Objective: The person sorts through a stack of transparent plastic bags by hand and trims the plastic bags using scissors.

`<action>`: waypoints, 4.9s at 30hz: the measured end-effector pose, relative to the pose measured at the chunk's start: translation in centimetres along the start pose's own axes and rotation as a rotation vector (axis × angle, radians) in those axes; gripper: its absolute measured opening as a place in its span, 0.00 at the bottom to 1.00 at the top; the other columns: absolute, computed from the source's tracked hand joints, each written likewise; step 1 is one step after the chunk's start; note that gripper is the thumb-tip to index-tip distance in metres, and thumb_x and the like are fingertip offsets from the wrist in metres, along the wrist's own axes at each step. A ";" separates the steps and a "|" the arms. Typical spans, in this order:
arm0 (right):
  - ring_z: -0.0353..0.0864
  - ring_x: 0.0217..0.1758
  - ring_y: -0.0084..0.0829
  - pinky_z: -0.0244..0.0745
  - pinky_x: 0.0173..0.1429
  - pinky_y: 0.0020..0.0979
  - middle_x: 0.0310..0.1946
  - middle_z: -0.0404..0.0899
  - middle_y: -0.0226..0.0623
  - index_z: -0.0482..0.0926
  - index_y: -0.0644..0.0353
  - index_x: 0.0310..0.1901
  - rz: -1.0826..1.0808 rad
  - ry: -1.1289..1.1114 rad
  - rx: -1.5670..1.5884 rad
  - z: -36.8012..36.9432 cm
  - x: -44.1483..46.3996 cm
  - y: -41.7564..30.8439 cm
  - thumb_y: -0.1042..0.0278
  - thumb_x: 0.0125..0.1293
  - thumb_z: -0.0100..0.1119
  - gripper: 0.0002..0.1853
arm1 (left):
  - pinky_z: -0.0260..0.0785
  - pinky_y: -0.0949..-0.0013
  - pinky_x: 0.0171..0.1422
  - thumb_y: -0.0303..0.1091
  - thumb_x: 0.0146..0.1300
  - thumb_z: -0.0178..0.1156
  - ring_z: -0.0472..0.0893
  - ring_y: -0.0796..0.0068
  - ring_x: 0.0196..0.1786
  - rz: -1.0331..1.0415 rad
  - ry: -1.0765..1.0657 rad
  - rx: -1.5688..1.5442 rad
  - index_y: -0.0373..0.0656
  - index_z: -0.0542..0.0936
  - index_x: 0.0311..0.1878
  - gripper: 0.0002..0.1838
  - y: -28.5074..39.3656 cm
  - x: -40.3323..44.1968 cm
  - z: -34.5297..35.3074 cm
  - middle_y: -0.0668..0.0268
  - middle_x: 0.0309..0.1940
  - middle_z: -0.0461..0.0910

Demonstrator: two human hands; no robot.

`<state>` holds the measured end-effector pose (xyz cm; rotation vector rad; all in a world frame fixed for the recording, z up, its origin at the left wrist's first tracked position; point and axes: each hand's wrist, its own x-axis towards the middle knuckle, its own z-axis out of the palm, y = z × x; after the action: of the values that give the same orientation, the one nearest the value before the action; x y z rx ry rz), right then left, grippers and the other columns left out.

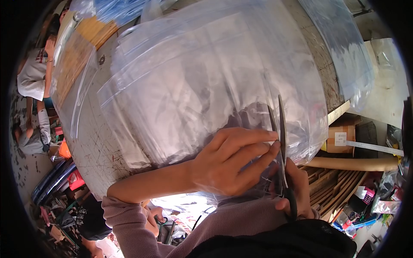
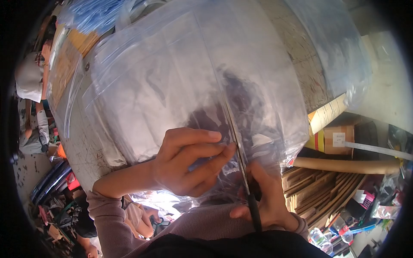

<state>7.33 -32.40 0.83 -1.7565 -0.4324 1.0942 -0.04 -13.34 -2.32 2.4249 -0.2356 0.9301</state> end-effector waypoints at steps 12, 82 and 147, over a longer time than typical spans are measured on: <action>0.75 0.20 0.22 0.65 0.24 0.21 0.16 0.72 0.28 0.76 0.65 0.33 0.026 0.083 -0.029 0.0 -0.3 0.7 0.22 0.30 0.66 0.45 | 0.66 0.68 0.45 0.28 0.33 0.57 0.73 0.65 0.47 -0.063 -0.040 -0.001 0.40 0.85 0.37 0.21 0.0 0.2 -0.6 0.70 0.31 0.78; 0.75 0.19 0.21 0.64 0.22 0.21 0.14 0.70 0.28 0.69 0.64 0.33 -0.027 -0.033 -0.008 -0.2 0.9 -0.9 0.23 0.36 0.65 0.44 | 0.65 0.70 0.46 0.31 0.36 0.59 0.73 0.65 0.47 -0.089 -0.064 -0.107 0.35 0.83 0.41 0.23 -0.1 0.3 -0.8 0.67 0.32 0.77; 0.77 0.20 0.30 0.66 0.23 0.26 0.16 0.71 0.34 0.69 0.65 0.29 -0.099 -0.078 -0.103 -0.4 1.7 -2.2 0.29 0.38 0.68 0.40 | 0.62 0.65 0.54 0.28 0.32 0.59 0.68 0.59 0.51 -0.137 -0.142 -0.175 0.35 0.82 0.44 0.27 -0.5 0.6 -1.4 0.62 0.39 0.77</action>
<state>8.99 -30.46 1.94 -1.7657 -0.6270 1.0893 -0.24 -12.13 -1.24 2.3139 -0.1907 0.6510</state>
